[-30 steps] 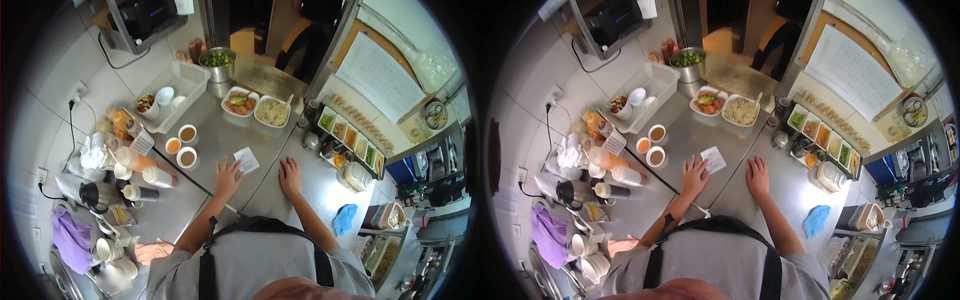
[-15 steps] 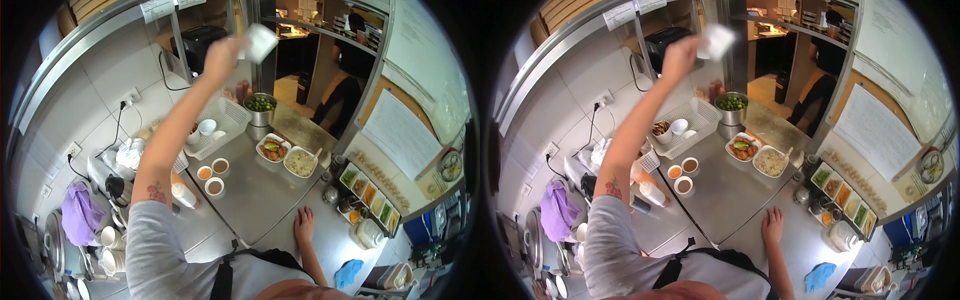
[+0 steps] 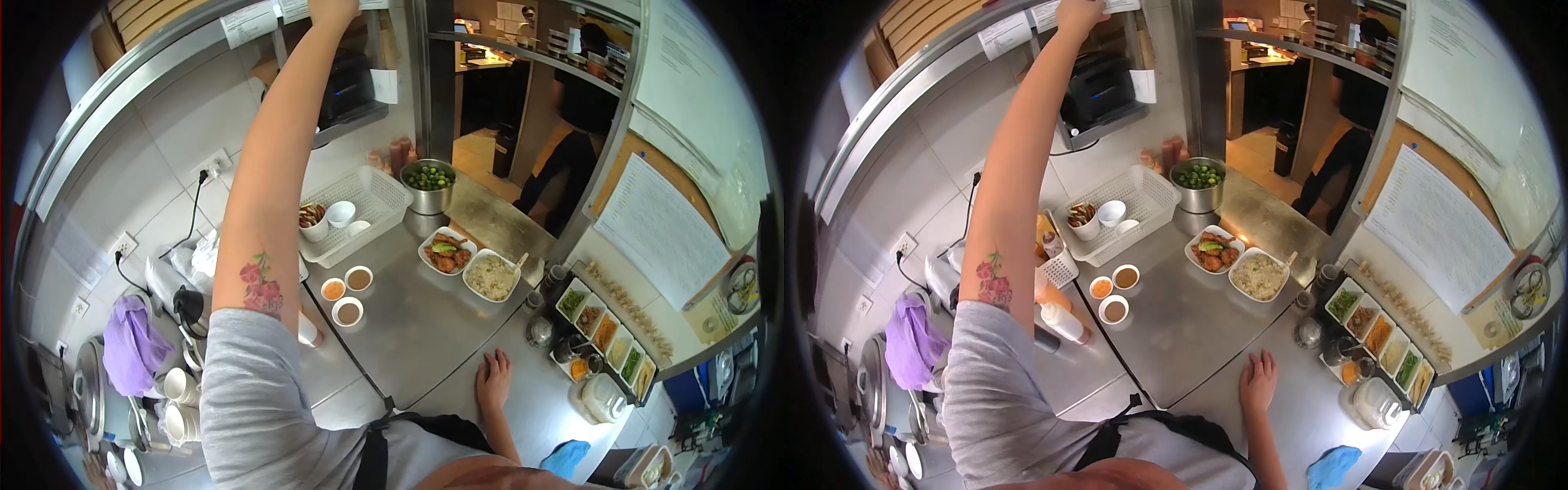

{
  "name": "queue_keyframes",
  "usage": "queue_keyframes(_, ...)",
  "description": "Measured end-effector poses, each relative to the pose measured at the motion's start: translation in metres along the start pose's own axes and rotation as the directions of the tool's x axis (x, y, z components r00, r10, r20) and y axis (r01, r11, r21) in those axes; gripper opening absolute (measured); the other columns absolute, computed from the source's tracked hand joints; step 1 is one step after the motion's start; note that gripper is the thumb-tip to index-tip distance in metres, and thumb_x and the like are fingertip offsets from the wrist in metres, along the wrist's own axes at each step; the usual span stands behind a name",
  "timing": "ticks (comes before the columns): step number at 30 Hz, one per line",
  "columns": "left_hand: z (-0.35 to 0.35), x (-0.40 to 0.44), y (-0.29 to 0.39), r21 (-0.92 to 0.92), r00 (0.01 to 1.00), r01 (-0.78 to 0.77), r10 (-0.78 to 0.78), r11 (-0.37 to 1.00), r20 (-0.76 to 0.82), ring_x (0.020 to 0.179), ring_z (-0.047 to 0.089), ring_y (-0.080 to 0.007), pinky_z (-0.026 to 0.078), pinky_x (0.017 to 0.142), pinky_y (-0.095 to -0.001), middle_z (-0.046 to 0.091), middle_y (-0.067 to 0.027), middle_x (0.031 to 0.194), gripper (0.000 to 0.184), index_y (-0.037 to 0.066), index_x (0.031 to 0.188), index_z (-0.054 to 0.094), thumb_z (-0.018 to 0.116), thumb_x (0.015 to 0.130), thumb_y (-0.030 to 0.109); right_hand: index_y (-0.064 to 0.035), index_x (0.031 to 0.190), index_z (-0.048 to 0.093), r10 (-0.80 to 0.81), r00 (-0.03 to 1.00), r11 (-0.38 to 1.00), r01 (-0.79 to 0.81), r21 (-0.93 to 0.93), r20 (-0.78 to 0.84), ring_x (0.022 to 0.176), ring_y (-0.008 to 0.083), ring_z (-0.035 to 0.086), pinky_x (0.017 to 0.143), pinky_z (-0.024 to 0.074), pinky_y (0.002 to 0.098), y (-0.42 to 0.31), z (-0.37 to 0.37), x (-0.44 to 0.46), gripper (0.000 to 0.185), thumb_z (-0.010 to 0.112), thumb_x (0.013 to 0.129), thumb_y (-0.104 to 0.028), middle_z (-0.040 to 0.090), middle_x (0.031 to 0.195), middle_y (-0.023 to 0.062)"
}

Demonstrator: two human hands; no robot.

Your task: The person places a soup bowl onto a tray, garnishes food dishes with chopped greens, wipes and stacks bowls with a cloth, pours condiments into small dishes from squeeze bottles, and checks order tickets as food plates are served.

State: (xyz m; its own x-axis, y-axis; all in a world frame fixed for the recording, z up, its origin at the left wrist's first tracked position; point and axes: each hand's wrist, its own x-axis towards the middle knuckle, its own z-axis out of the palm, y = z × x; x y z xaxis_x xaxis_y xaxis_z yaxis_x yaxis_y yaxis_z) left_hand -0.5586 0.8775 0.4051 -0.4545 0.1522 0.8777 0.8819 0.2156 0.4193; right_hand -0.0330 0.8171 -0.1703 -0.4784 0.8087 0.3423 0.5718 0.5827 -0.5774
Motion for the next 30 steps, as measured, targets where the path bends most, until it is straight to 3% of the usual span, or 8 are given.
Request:
queue_keyframes(4,-0.018,-0.045,0.02,0.167,0.989,-0.115,0.129,0.979,-0.077,0.097,0.063,-0.04,0.049,0.087,-0.0457,0.066,-0.025,0.098,0.043,0.005,0.119,0.061,0.061,0.084,0.03,-0.0071,0.113,0.061,-0.007,1.0,1.0,0.007,0.011,0.009,0.127,0.0366,0.042,0.105,0.0353,0.0461,-0.001,-0.001,-0.001,0.029,0.06,0.086,-0.014,0.05,0.132,0.017)
queue_keyframes(6,-0.035,-0.088,0.029,0.241,0.993,-0.108,0.095,0.964,0.063,0.115,0.053,-0.0389,0.043,0.097,-0.045,0.055,-0.0263,0.124,0.056,0.003,0.132,0.049,0.062,0.083,0.026,-0.0072,0.114,0.06,0.012,1.0,1.0,-0.013,0.012,0.009,0.126,0.0372,0.043,0.105,0.0353,0.046,-0.001,-0.001,-0.001,0.03,0.06,0.085,-0.014,0.049,0.133,0.0175)
queue_keyframes(7,-0.026,-0.104,0.001,0.318,0.975,-0.206,0.222,0.925,-0.013,0.093,0.064,-0.0348,0.052,0.082,-0.0395,0.062,-0.018,0.104,0.049,0.02,0.127,0.061,0.066,0.083,0.04,-0.0073,0.115,0.059,0.026,1.0,1.0,-0.026,0.013,0.008,0.126,0.0375,0.043,0.105,0.0353,0.0459,-0.002,-0.001,-0.002,0.03,0.061,0.085,-0.014,0.049,0.133,0.0177)
queue_keyframes(8,-0.034,-0.122,-0.006,0.249,0.973,-0.219,0.192,0.943,0.129,0.107,0.058,-0.037,0.049,0.088,-0.0424,0.054,-0.0209,0.114,0.06,0.024,0.136,0.05,0.066,0.083,0.045,-0.0072,0.116,0.059,0.023,1.0,0.999,-0.024,0.028,0.02,0.126,0.0381,0.042,0.105,0.0349,0.0466,-0.003,-0.001,-0.003,0.032,0.06,0.085,-0.014,0.048,0.134,0.0186)
queue_keyframes(11,-0.054,-0.175,-0.049,0.21,0.906,-0.247,0.148,0.946,0.396,0.11,0.055,-0.0336,0.048,0.092,-0.0424,0.056,-0.0167,0.114,0.044,0.021,0.124,0.062,0.067,0.082,0.034,-0.0067,0.122,0.055,-0.002,1.0,1.0,0.002,0.03,0.01,0.126,0.0398,0.041,0.105,0.0337,0.049,0.005,-0.002,-0.003,0.038,0.059,0.084,-0.012,0.046,0.135,0.0213)
queue_keyframes(17,-0.088,-0.187,-0.077,0.263,0.846,-0.433,0.288,0.862,0.449,0.102,0.058,-0.0324,0.048,0.089,-0.0426,0.06,-0.0159,0.103,0.039,0.02,0.116,0.067,0.07,0.078,0.028,-0.0042,0.138,0.042,-0.062,0.936,0.982,-0.005,-0.189,-0.348,0.13,0.0417,0.037,0.108,0.0286,0.0519,0.058,-0.032,0.076,0.059,0.063,0.082,-0.01,0.039,0.141,0.0256)
queue_keyframes(19,-0.089,-0.174,-0.097,0.193,0.787,-0.559,0.442,0.806,0.431,0.098,0.059,-0.0352,0.047,0.089,-0.0425,0.062,-0.0172,0.104,0.038,0.018,0.115,0.067,0.07,0.078,0.026,-0.0037,0.14,0.039,-0.038,0.949,0.978,-0.028,-0.206,-0.313,0.13,0.041,0.038,0.109,0.0287,0.0495,0.07,-0.035,0.093,0.064,0.065,0.082,-0.013,0.039,0.142,0.0246)
queue_keyframes(30,-0.111,-0.191,-0.065,0.244,0.778,-0.584,0.448,0.774,0.44,0.102,0.057,-0.0335,0.047,0.088,-0.041,0.06,-0.015,0.108,0.035,0.017,0.118,0.065,0.068,0.083,0.022,0.0027,0.146,0.024,0.097,0.988,0.942,-0.13,-0.309,-0.118,0.141,0.0361,0.025,0.114,0.0221,0.0479,0.087,-0.026,0.092,0.074,0.059,0.09,-0.032,0.031,0.15,0.0191)
